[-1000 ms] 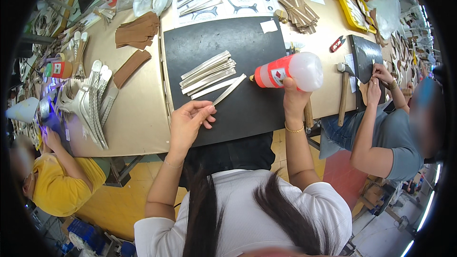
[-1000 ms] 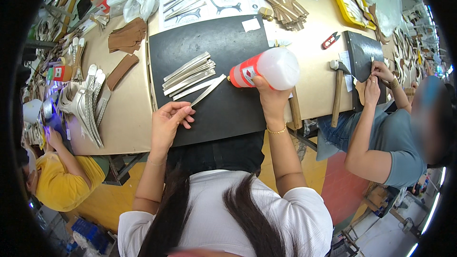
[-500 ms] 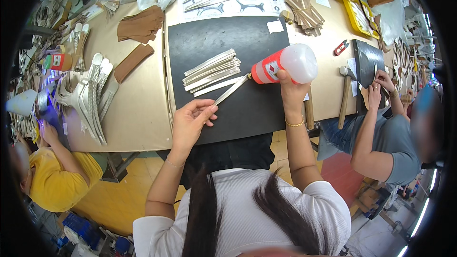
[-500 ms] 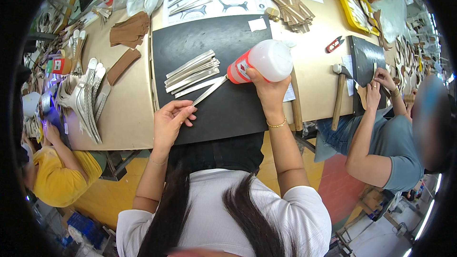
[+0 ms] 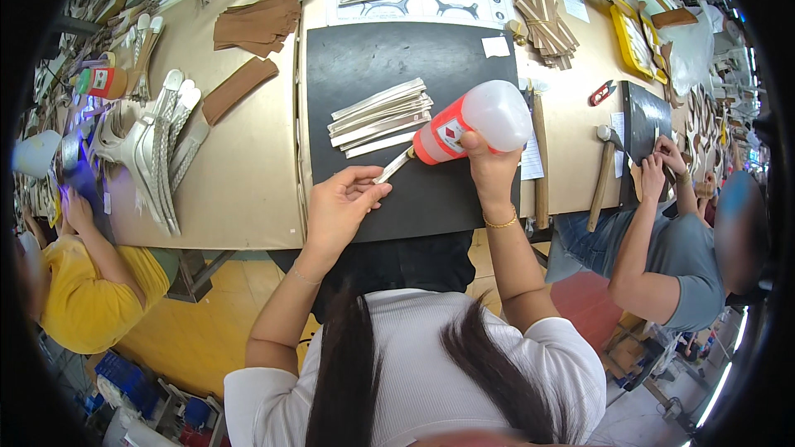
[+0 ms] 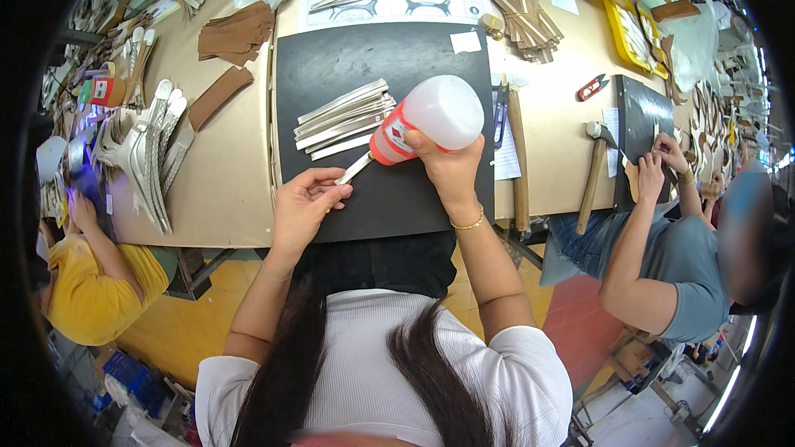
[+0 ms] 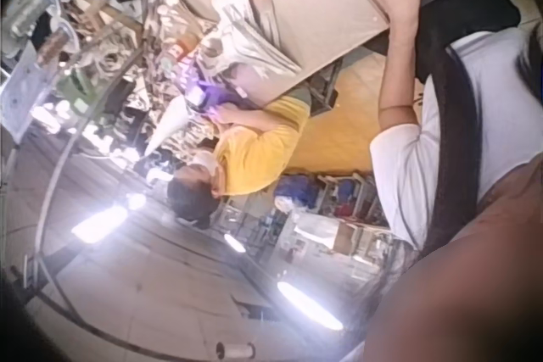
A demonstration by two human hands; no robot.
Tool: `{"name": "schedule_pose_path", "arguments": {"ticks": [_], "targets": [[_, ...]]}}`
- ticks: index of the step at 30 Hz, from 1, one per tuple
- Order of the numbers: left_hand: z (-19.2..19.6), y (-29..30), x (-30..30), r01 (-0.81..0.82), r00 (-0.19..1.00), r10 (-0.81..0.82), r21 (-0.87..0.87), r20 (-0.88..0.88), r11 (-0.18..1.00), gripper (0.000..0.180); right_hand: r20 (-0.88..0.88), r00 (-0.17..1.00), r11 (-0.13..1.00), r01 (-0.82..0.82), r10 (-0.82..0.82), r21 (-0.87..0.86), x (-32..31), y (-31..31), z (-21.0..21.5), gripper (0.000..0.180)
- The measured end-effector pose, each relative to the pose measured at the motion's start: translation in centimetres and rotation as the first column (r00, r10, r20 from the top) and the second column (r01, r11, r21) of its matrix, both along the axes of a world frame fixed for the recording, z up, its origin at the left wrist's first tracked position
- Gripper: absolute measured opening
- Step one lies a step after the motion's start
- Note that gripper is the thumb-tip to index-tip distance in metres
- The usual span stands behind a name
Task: The person applies glue from a red bottle to thin white strips and then presses each strip onto a brown rectangular piece. The person repeats this process multiple times, handling the strips and brown pieces by hand.
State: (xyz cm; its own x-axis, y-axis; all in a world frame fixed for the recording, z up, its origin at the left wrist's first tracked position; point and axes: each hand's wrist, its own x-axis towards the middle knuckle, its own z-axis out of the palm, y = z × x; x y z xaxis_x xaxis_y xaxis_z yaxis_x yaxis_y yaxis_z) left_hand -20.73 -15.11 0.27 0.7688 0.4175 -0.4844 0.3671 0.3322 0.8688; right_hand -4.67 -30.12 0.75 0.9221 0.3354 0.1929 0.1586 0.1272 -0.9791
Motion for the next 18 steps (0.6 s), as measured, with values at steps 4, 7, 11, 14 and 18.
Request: {"name": "schedule_pose_path", "arguments": {"ticks": [4,7,11,14,18], "targets": [[0.0,0.0,0.0,0.017,0.999,-0.016,0.034,-0.038,0.999,0.028,-0.056,0.997,0.998,-0.056,0.057,0.018,-0.6,0.6,-0.1,0.045],[0.3,-0.1,0.0,0.06,0.998,-0.058,0.087,-0.03,0.994,0.029,-0.094,0.991,0.995,-0.087,0.09,0.039,-1.3,0.9,-0.1,0.046],[0.6,-0.3,-0.1,0.053,0.998,-0.048,0.142,-0.037,0.988,0.027,-0.125,0.985,0.991,-0.113,0.121,0.071,-2.1,1.4,-0.2,0.046],[0.7,-0.6,0.0,0.044,0.999,-0.04,0.185,-0.026,0.982,0.027,-0.147,0.977,0.986,-0.14,0.152,0.085,-2.5,1.5,-0.5,0.051],[1.1,-0.2,0.2,0.025,1.0,-0.025,0.159,-0.004,0.987,0.026,-0.185,0.98,0.964,-0.018,0.068,0.264,-2.0,1.5,-1.1,0.062]]}}
